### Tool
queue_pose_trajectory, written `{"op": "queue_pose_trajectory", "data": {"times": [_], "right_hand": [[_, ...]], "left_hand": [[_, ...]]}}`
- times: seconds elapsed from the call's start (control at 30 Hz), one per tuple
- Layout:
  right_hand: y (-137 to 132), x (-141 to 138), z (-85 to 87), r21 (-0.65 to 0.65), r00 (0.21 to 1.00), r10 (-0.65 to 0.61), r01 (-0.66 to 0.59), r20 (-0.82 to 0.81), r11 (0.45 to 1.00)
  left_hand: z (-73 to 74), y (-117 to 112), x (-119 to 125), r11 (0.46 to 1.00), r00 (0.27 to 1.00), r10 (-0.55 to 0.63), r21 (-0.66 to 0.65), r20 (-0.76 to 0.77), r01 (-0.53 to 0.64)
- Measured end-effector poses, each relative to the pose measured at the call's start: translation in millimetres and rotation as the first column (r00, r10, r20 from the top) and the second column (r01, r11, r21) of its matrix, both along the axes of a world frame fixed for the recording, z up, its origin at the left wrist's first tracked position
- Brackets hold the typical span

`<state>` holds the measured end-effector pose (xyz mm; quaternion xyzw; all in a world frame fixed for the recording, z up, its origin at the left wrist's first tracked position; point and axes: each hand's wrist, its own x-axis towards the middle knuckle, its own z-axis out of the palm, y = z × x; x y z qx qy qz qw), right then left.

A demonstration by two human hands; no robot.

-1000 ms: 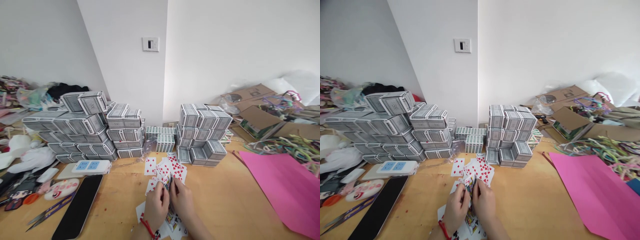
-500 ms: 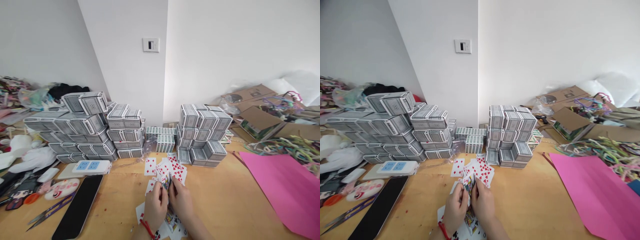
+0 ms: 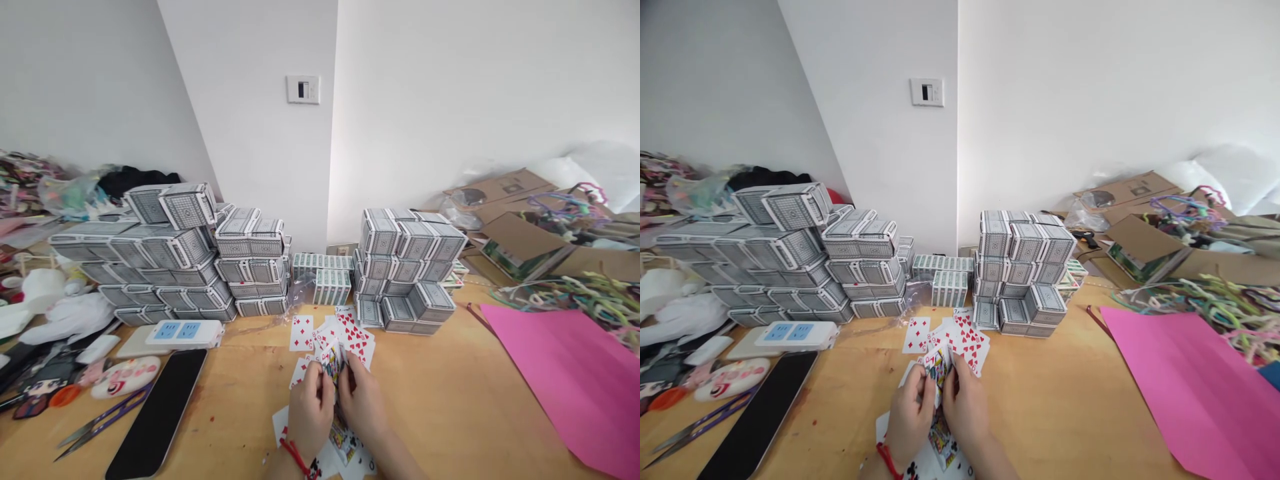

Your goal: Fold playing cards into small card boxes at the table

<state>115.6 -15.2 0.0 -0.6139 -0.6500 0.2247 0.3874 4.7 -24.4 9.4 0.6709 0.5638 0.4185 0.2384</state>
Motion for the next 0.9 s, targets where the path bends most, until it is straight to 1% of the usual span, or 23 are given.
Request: {"op": "queue_pose_trajectory", "data": {"times": [0.2,0.4,0.5,0.57,0.6,0.67,0.73,0.8,0.9], "right_hand": [[-1.5,-1.4,-0.8,0.011,1.0,-0.004,0.005,-0.007,1.0],[-1.9,0.5,3.1,0.002,0.985,0.076,-0.076,-0.154,0.997],[0.4,1.3,5.2,-0.042,0.947,0.072,-0.09,-0.314,0.995],[2.8,1.1,5.8,-0.092,0.882,0.038,-0.092,-0.469,0.992],[4.1,0.8,6.0,-0.124,0.836,0.011,-0.095,-0.549,0.988],[6.6,0.1,7.2,-0.199,0.717,-0.044,-0.134,-0.696,0.971],[8.3,-0.2,9.7,-0.247,0.584,-0.075,-0.221,-0.808,0.944],[9.0,0.3,13.1,-0.239,0.471,-0.07,-0.311,-0.879,0.92],[8.7,2.5,17.5,-0.202,0.368,-0.046,-0.396,-0.929,0.896]], "left_hand": [[2.1,-0.6,0.3,1.0,1.0,0.001,0.03,0.003,-0.001],[0.9,1.5,-3.5,0.999,0.997,0.052,0.009,0.052,-0.052],[1.4,3.0,-4.8,0.999,0.996,0.045,-0.013,0.083,-0.044],[2.6,4.0,-5.2,0.998,0.993,0.065,-0.025,0.103,-0.063],[3.2,4.5,-5.4,0.996,0.99,0.082,-0.031,0.11,-0.079],[4.1,5.6,-5.9,0.993,0.986,0.115,-0.042,0.121,-0.111],[4.4,6.5,-6.4,0.991,0.982,0.127,-0.05,0.136,-0.122],[4.9,7.2,-6.9,0.992,0.978,0.123,-0.059,0.169,-0.115],[8.7,7.3,-7.4,0.993,0.965,0.102,-0.087,0.24,-0.083]]}}
